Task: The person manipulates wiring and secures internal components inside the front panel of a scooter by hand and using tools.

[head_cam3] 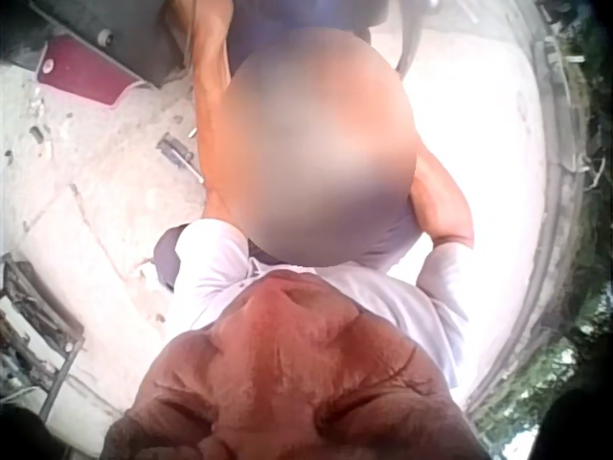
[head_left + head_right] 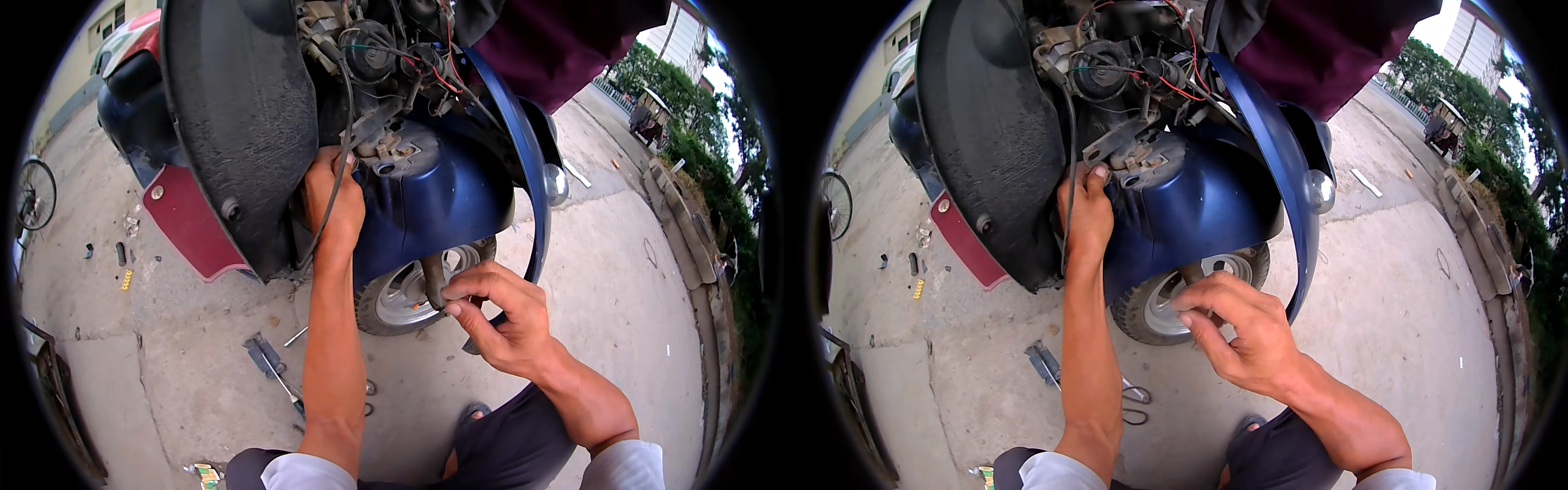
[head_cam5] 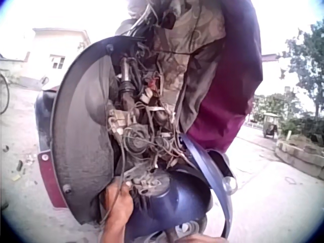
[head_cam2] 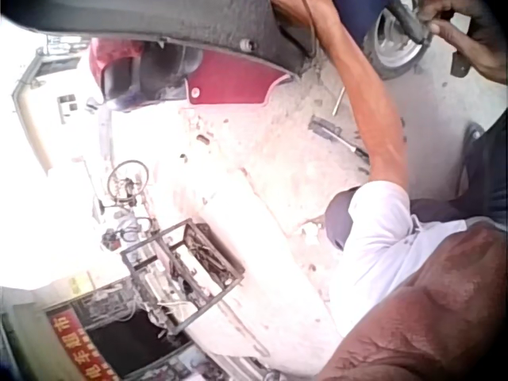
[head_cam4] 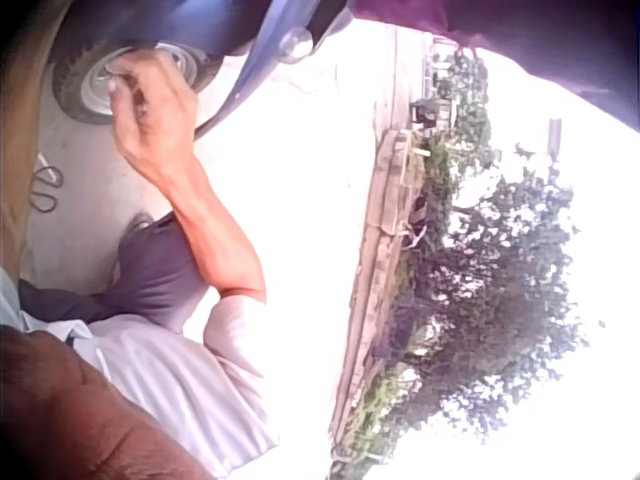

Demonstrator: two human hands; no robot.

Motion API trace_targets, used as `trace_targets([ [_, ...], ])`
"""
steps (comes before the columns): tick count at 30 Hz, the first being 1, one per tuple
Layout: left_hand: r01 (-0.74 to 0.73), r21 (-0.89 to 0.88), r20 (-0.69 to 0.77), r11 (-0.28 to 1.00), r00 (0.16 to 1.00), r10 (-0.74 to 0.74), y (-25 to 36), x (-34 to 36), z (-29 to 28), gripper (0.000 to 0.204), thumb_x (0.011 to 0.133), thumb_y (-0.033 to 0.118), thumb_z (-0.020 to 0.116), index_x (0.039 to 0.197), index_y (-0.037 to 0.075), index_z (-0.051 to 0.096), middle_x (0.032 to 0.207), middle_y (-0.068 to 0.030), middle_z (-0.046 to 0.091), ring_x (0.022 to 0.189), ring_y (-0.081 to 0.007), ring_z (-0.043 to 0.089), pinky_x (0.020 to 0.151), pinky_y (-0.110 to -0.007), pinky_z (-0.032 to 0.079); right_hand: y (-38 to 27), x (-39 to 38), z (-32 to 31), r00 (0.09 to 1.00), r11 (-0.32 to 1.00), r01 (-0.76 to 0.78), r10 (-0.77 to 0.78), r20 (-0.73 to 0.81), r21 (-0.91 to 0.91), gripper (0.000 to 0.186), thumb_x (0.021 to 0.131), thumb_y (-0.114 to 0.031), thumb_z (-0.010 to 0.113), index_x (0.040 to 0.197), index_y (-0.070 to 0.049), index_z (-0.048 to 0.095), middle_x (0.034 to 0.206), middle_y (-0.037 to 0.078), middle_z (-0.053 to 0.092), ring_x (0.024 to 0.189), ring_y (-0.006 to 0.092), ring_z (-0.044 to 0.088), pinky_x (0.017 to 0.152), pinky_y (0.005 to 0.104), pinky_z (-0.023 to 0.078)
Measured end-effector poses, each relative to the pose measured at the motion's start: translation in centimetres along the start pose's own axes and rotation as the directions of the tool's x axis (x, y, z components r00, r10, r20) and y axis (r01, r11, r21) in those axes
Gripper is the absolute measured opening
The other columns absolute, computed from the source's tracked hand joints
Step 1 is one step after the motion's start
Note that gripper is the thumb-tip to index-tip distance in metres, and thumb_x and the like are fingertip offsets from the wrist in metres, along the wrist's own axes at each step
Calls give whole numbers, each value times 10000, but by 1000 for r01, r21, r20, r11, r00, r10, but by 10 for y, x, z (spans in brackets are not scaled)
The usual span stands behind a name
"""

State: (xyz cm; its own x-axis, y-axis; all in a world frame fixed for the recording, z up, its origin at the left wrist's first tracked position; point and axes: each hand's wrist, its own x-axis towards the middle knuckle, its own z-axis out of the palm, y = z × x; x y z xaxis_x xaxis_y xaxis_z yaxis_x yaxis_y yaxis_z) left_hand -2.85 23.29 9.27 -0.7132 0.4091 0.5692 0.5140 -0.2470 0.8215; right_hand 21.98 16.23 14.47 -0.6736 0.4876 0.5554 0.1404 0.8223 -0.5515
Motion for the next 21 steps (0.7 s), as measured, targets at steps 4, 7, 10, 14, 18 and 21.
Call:
trace_targets([
  [4, 82, 17, 52, 997, 995, -83, 3, -4, 0, 228, 986, 176, 645, 1013, -40, 711, 883, -212, 724, 818, -304, 679, 800, -390, 498, -1, -1, -1, 1000, 999, 24, -24, -2, -23, 188, 889, 73, 698, 1069, 20, 683, 993, 145, 695, 738, 219, 683, 639, 311, 552],
  [7, 161, -87, -21, 983, 986, -164, 8, -7, 3, 237, 972, 187, 687, 985, -47, 724, 875, -181, 738, 782, -258, 667, 785, -376, 500, -6, -1, -2, 1000, 999, 22, -22, -3, -35, 189, 889, 73, 698, 1069, 18, 685, 994, 145, 697, 736, 221, 688, 640, 313, 556],
  [10, 225, -67, -15, 972, 974, -227, 18, -6, -1, 238, 954, 183, 720, 938, -54, 726, 835, -155, 732, 746, -221, 643, 763, -359, 496, -6, -3, -6, 1000, 998, 29, -29, -10, -55, 189, 888, 73, 700, 1067, 18, 689, 994, 144, 701, 735, 222, 692, 637, 315, 559],
  [14, 166, -19, 8, 986, 986, -166, 3, 0, -2, 219, 945, 214, 723, 978, -1, 740, 816, -151, 743, 756, -259, 701, 740, -374, 507, -7, -5, -9, 999, 998, 32, -33, -18, -47, 189, 884, 79, 701, 1064, 22, 693, 985, 145, 703, 742, 221, 690, 630, 315, 558],
  [18, 192, -3, 54, 981, 980, -192, 15, -2, -4, 221, 968, 190, 684, 952, -30, 698, 811, -183, 688, 736, -265, 621, 757, -390, 481, 1, -6, -12, 999, 999, 22, -22, -25, -31, 191, 883, 81, 702, 1064, 22, 694, 985, 146, 702, 746, 219, 684, 623, 311, 550],
  [21, 94, 49, 51, 994, 994, -97, 8, -1, -3, 217, 988, 188, 635, 1001, -22, 688, 851, -215, 682, 765, -335, 616, 782, -421, 484, 3, -5, -9, 999, 1000, 17, -18, -31, -24, 191, 883, 77, 706, 1065, 21, 693, 990, 146, 702, 749, 220, 678, 627, 310, 546],
])
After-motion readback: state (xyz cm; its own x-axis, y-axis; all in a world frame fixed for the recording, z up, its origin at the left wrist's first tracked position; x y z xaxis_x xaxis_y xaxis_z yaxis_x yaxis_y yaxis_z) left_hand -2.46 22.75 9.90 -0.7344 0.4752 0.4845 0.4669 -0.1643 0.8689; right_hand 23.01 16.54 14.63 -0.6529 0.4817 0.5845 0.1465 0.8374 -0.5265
